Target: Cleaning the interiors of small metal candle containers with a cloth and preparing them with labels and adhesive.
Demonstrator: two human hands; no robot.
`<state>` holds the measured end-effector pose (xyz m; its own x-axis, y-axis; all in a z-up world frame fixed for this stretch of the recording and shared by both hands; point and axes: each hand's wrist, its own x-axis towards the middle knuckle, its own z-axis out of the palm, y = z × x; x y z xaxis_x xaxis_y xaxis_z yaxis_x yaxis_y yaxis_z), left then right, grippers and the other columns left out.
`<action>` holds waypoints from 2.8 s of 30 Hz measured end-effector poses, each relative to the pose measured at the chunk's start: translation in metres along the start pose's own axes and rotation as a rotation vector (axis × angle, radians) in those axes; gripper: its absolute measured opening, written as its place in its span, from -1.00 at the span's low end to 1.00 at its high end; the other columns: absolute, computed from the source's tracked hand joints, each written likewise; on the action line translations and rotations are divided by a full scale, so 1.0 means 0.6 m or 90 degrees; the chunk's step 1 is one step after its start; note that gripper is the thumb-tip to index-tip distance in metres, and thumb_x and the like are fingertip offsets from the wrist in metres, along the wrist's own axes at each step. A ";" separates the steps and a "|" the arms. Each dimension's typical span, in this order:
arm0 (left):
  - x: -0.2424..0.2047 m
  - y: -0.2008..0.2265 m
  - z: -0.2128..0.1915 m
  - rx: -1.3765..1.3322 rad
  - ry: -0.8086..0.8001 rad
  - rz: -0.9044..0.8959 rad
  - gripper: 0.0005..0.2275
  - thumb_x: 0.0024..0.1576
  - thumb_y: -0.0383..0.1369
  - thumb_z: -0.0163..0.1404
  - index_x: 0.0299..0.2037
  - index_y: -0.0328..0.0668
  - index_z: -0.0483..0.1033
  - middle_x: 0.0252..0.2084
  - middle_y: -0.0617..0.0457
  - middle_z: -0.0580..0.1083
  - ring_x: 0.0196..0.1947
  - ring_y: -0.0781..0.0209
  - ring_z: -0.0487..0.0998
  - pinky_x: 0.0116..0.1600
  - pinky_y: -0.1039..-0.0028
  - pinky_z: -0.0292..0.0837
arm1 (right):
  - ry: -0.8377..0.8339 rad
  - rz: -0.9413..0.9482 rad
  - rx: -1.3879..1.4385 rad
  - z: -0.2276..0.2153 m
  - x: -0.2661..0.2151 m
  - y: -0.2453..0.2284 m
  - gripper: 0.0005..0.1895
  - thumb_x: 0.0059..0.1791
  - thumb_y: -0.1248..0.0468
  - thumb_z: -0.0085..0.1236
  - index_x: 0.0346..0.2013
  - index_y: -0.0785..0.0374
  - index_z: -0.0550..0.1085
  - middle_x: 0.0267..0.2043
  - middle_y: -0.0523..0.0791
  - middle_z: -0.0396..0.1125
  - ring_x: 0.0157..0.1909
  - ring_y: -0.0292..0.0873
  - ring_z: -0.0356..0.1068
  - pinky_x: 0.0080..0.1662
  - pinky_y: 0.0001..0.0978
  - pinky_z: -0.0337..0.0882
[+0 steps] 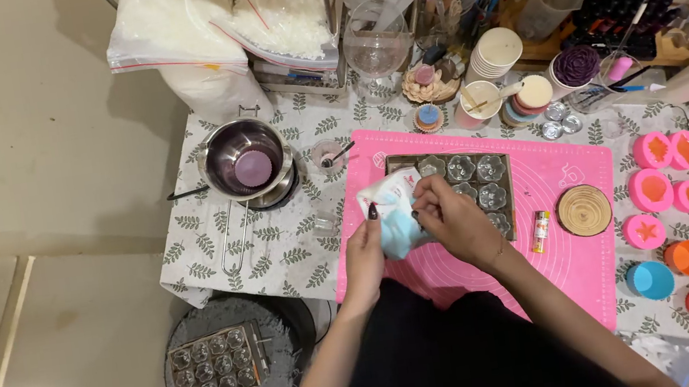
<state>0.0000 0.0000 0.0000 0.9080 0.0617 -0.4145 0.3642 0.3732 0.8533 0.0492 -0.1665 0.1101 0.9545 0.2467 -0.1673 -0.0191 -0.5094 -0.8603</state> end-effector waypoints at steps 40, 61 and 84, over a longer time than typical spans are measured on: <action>-0.021 0.076 0.008 -0.042 -0.046 -0.028 -0.73 0.18 -0.41 0.08 0.04 -0.42 0.56 -0.09 -0.03 0.61 -0.16 0.33 0.60 -0.02 0.48 0.51 | 0.210 -0.018 -0.055 -0.114 -0.050 -0.034 -0.78 0.01 0.37 0.15 -0.05 0.27 0.58 -0.04 -0.10 0.36 -0.11 -0.31 0.45 -0.06 -0.43 0.48; -0.021 0.067 -0.028 0.099 -0.108 0.035 -0.77 0.17 -0.47 0.11 -0.01 -0.45 0.57 -0.17 0.02 0.62 -0.24 0.38 0.59 -0.09 0.50 0.54 | 0.302 0.270 0.791 -0.115 -0.059 0.251 -0.77 0.06 0.20 -0.03 -0.04 0.21 0.38 -0.11 -0.14 0.45 -0.07 -0.21 0.45 -0.02 -0.29 0.43; -0.026 0.100 0.058 0.113 -0.146 0.048 -0.72 0.21 -0.33 0.10 0.02 -0.39 0.56 -0.12 0.05 0.61 -0.20 0.41 0.56 -0.06 0.53 0.48 | 0.206 -0.212 -0.054 -0.078 -0.113 -0.021 -0.42 -0.10 0.43 0.32 0.21 0.21 0.39 0.13 0.01 0.32 0.13 -0.07 0.39 0.07 -0.25 0.45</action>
<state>0.0152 -0.0110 0.0686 0.9494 -0.1353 -0.2836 0.3069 0.2061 0.9292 -0.0014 -0.2155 0.1547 0.9484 0.1449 0.2819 0.3156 -0.5154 -0.7967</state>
